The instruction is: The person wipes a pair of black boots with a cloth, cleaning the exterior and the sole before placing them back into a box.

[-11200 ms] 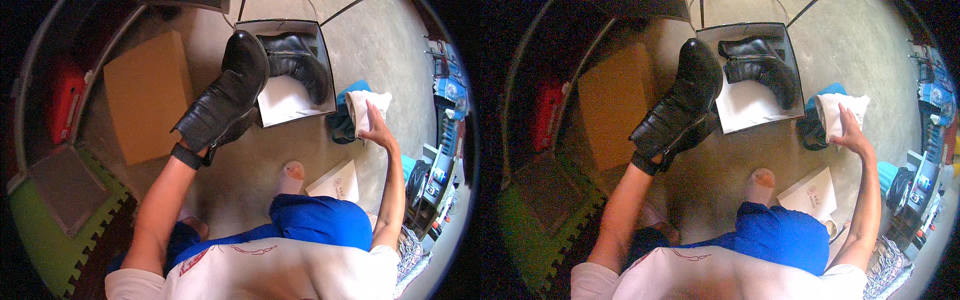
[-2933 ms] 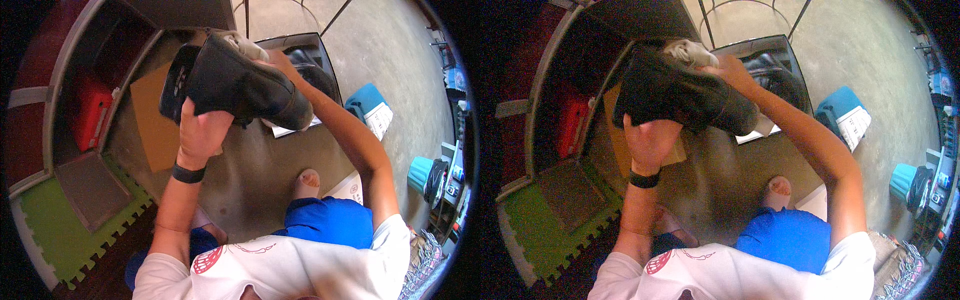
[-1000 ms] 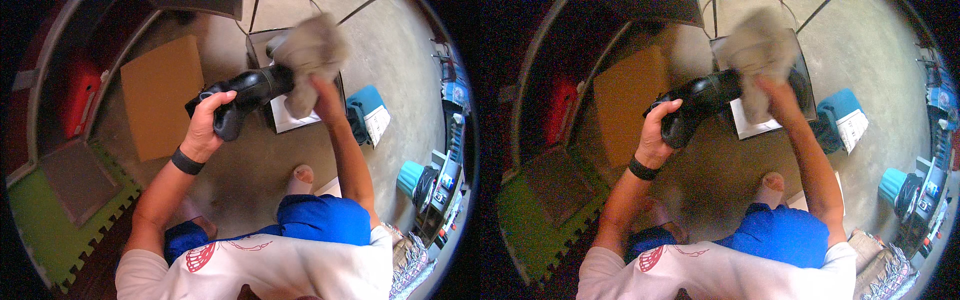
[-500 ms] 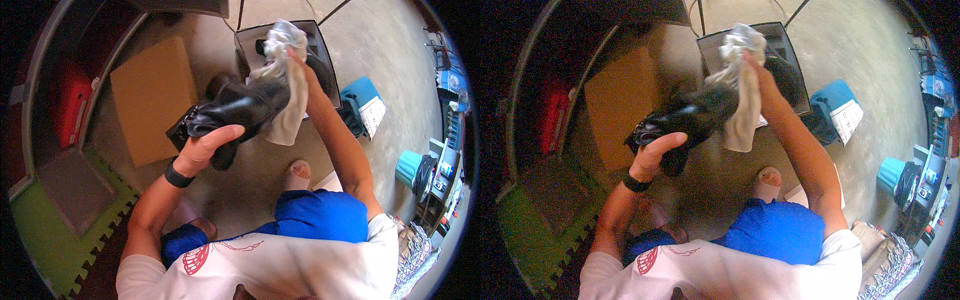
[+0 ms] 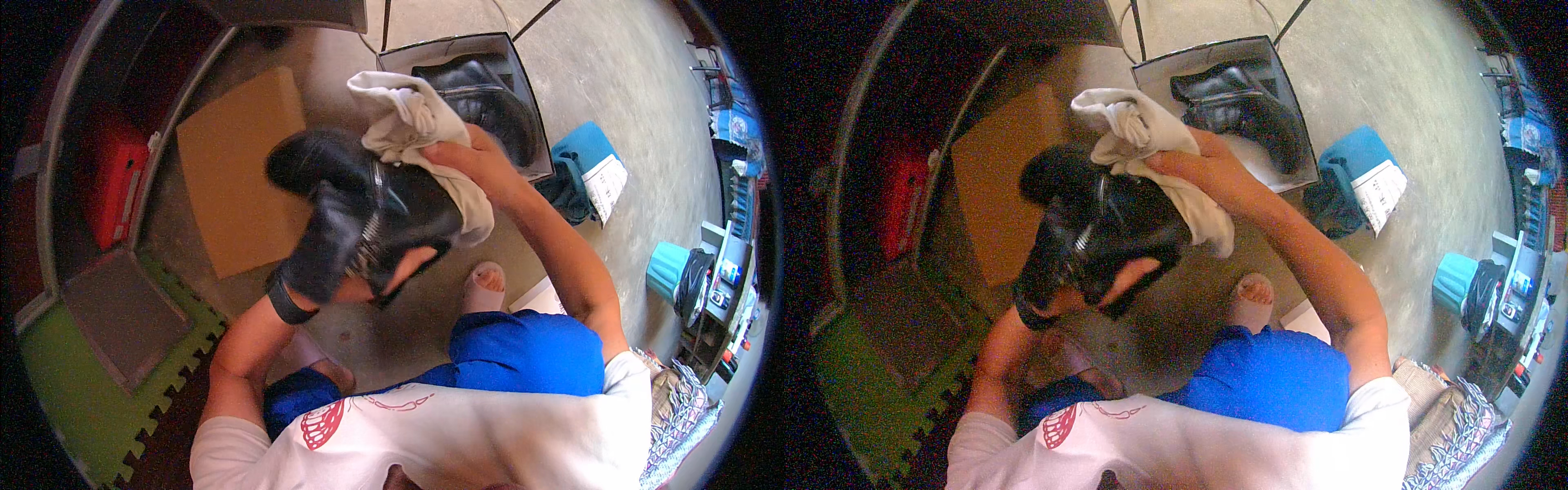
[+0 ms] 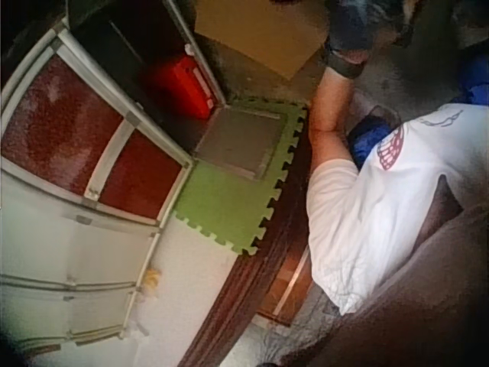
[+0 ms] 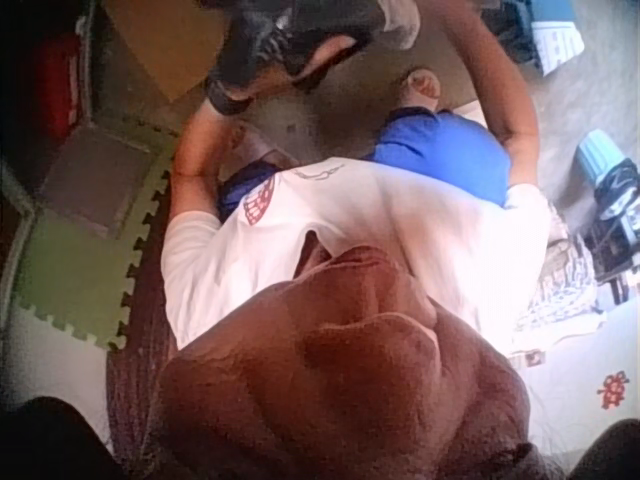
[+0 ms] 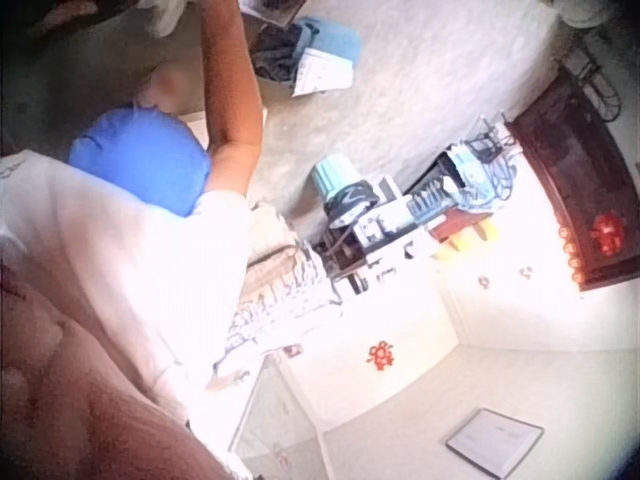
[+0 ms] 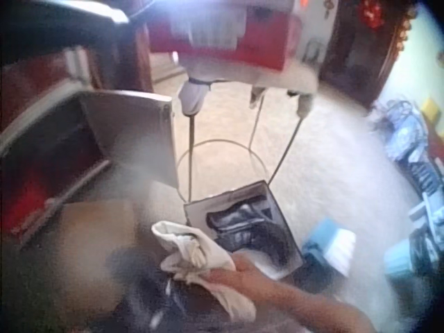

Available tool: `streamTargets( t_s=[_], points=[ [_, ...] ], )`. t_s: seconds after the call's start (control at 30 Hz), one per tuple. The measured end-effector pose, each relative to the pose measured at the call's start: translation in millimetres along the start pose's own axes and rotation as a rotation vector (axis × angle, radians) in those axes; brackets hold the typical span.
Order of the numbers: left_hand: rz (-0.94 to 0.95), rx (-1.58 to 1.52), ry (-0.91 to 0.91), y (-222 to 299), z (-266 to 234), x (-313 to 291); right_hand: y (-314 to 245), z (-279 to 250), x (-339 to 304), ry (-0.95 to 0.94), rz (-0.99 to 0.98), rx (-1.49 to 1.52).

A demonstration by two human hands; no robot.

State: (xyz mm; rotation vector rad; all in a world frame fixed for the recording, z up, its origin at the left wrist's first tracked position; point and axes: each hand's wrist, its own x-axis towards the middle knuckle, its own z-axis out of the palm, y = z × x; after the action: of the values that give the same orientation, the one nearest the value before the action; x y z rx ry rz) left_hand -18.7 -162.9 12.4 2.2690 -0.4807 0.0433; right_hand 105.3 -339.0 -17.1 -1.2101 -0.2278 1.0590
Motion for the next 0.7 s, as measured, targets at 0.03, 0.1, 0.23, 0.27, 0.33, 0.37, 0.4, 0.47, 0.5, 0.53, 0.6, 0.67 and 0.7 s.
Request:
streamTargets(
  t_s=[0.03,0.1,0.23,0.27,0.33,0.37,0.4,0.47,0.5,0.53,0.6,0.67,0.7],
  points=[
    [0.052,0.125,0.012,3,3,-3,6,2,4,-0.02,0.036,0.047],
    [0.124,0.236,0.009,12,5,-7,15,9,11,-0.035,0.005,0.128],
    [0.173,0.346,0.006,19,0,-11,69,-46,48,0.077,0.213,0.349],
    [0.166,0.346,0.021,16,-2,-8,84,-75,53,0.213,0.231,0.262],
    [0.141,0.352,0.044,10,-6,-2,85,-107,46,0.291,0.111,0.353],
    [0.126,0.362,0.053,7,-9,0,72,-106,37,0.297,0.062,0.509],
    [0.102,0.378,0.056,5,-12,-3,39,-73,21,0.244,-0.049,0.592],
    [0.096,0.396,0.053,4,-11,-1,-1,-45,-4,0.267,-0.195,0.462],
    [0.099,0.399,0.053,4,-11,2,-3,-52,-10,0.345,-0.222,0.245],
    [0.104,0.4,0.049,4,-11,3,-4,-62,-16,0.417,-0.248,0.031],
    [0.131,0.392,0.036,3,-7,7,4,-69,-23,-0.01,-0.038,-0.004],
    [0.127,0.416,0.017,7,-7,0,-27,-9,-13,-0.212,-0.221,-0.412],
    [0.148,0.417,0.013,11,-6,2,-22,-13,-14,-0.193,0.033,-0.22]
  ],
)
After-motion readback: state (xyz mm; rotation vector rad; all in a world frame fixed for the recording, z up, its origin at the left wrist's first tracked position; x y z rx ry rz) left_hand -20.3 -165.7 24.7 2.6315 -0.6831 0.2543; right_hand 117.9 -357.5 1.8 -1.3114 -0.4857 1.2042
